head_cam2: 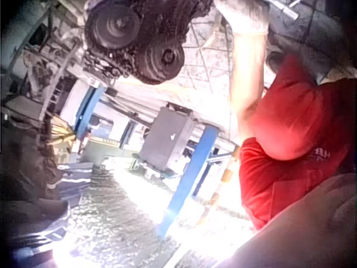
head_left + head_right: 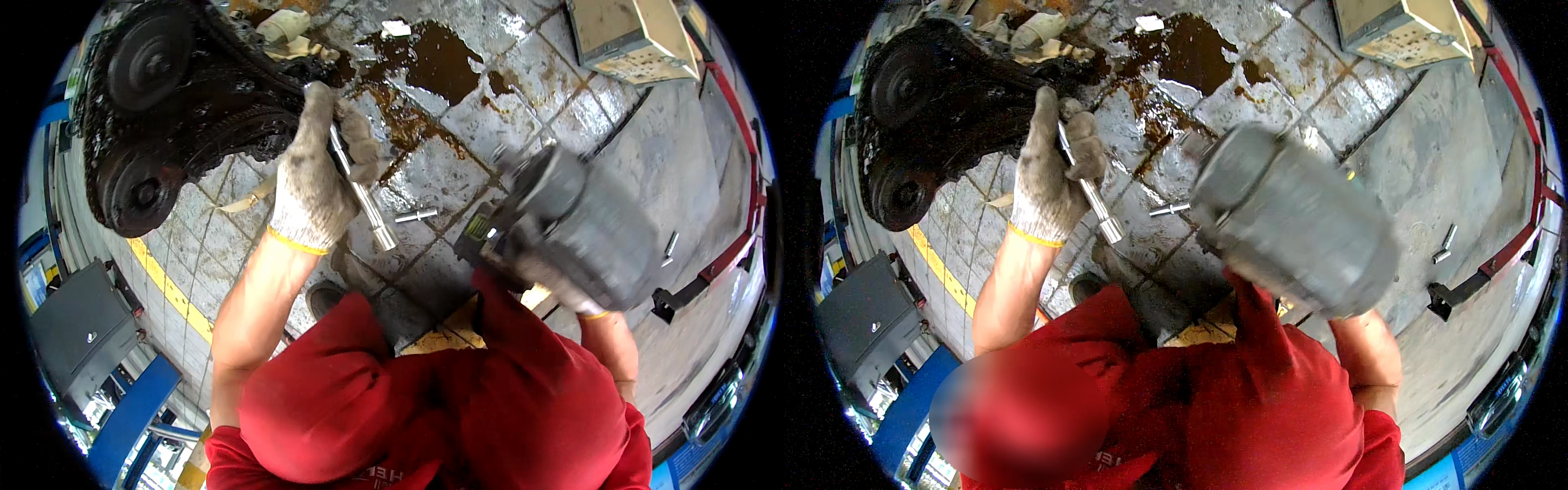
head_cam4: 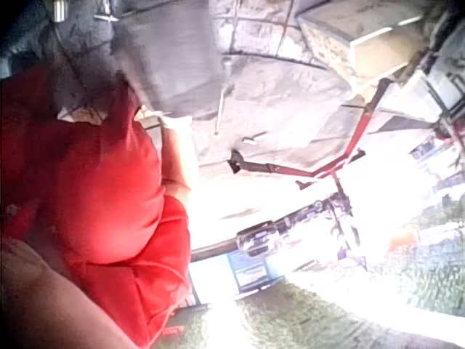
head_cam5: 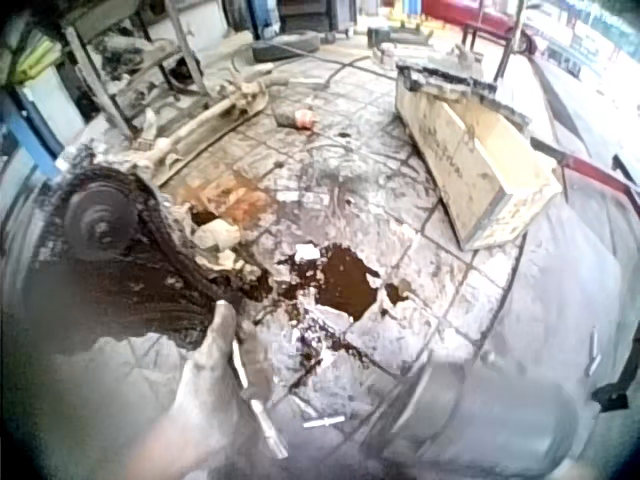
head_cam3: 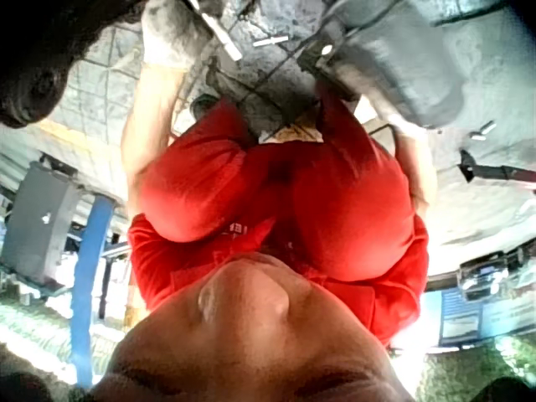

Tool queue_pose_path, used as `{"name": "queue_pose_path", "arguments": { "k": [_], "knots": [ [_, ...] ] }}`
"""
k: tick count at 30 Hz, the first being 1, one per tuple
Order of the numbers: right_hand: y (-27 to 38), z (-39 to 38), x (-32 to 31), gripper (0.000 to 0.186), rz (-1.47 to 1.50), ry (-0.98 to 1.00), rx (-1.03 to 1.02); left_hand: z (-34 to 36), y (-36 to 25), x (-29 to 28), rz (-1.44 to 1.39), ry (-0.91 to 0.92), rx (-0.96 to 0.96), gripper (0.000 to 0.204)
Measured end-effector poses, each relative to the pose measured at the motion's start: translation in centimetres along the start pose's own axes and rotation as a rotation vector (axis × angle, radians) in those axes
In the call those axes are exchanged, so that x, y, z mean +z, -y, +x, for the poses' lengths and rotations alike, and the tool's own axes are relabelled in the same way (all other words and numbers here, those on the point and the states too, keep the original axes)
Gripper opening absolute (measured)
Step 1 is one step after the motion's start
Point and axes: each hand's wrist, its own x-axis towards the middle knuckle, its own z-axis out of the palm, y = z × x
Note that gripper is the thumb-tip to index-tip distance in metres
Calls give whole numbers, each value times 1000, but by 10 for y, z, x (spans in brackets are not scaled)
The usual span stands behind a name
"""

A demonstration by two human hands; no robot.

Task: The person disassembles a car engine block on a tiled workshop floor, using a power impact wrench to remove bolts and a hammer to tap components. The person removes the timing chain and sprocket assembly, places bolts into a wooden box, and continues to detach parts from the engine block.

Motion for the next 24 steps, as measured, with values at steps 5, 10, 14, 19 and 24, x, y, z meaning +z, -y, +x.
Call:
{"name": "queue_pose_path", "arguments": {
  "k": [5, 10, 14, 19, 24],
  "knots": [
    [44, -32, 4, 34, 202, 42, 147, 7, -11, -8, -483, 121, -127, 41],
    [77, -91, 27, 34, 422, 38, 402, -1, -5, -4, -905, 290, -311, 40],
    [100, -104, 50, 34, 429, -2, 478, -3, 12, 10, -794, 264, -373, 39],
    [121, -113, 67, 34, 449, -24, 488, -15, 13, 19, -655, 262, -309, 39],
    [136, -117, 69, 34, 435, -12, 473, -3, 11, 8, -719, 262, -372, 42]
  ]
}}
